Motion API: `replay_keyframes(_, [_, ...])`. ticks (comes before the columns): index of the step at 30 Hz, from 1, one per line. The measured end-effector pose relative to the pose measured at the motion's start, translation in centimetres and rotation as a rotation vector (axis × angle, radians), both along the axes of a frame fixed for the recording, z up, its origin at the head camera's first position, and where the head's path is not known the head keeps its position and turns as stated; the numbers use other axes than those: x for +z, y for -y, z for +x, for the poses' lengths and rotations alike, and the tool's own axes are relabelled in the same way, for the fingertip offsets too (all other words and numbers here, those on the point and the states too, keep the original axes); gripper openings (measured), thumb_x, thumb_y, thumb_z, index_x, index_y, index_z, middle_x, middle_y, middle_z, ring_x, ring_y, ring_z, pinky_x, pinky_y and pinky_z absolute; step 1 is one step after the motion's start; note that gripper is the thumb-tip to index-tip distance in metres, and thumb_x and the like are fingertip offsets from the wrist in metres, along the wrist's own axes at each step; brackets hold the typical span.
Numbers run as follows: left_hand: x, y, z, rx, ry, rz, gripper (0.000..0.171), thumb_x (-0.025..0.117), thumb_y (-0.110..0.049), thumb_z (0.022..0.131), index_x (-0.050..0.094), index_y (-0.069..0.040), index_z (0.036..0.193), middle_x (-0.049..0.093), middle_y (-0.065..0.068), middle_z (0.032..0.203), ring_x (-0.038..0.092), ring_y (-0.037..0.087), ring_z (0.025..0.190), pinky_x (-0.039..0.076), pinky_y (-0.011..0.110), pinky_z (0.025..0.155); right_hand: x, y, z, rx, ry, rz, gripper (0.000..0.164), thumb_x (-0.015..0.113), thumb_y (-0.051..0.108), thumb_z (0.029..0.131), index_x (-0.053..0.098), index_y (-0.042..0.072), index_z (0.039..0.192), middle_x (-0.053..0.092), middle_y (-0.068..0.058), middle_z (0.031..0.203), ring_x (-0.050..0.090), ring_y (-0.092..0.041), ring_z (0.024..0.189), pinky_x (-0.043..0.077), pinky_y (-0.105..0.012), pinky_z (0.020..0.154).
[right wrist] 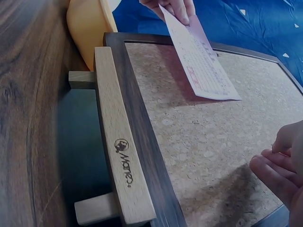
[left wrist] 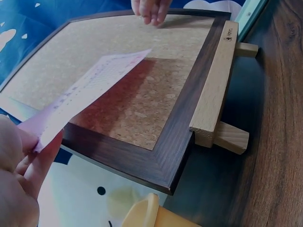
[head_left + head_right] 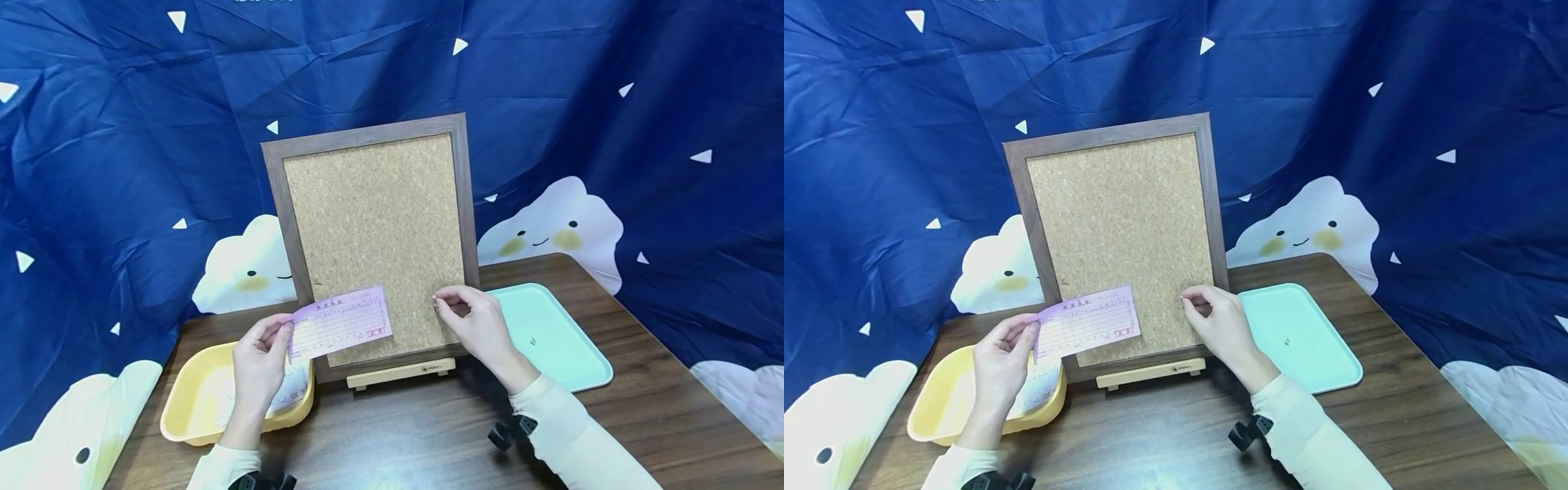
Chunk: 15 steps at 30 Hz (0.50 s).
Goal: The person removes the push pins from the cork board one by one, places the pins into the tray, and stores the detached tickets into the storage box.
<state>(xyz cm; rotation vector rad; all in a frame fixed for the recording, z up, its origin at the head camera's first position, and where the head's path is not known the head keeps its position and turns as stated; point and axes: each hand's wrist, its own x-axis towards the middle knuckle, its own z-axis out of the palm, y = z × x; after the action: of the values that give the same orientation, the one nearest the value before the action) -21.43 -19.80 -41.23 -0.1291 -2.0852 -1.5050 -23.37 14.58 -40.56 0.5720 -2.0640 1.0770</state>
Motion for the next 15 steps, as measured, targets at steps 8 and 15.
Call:
replay_keyframes(8, [1.2,-0.1,0.9,0.036,0.018,-0.008,0.014,0.065,-0.009,0.09,0.071,-0.005,0.102,0.072,0.013,0.089,0.062,0.007,0.062,0.047,0.017,0.05,0.2,-0.5,0.1,0.007,-0.017,-0.004,0.01,0.072,0.003,0.081,0.072,0.008,0.089,0.07,0.001,0.076,0.062,-0.007,0.063,0.05,-0.017,0.057])
replay_keyframes(15, [2.9,-0.3,2.2,0.07,0.005,-0.031,0.015,0.063,-0.004,0.09,0.069,0.001,0.102,0.07,0.019,0.087,0.057,0.009,0.056,0.041,0.016,0.045,0.2,-1.0,0.1,-0.002,-0.012,-0.009,0.011,0.073,0.003,0.08,0.072,0.009,0.089,0.071,0.002,0.077,0.062,-0.006,0.063,0.05,-0.017,0.058])
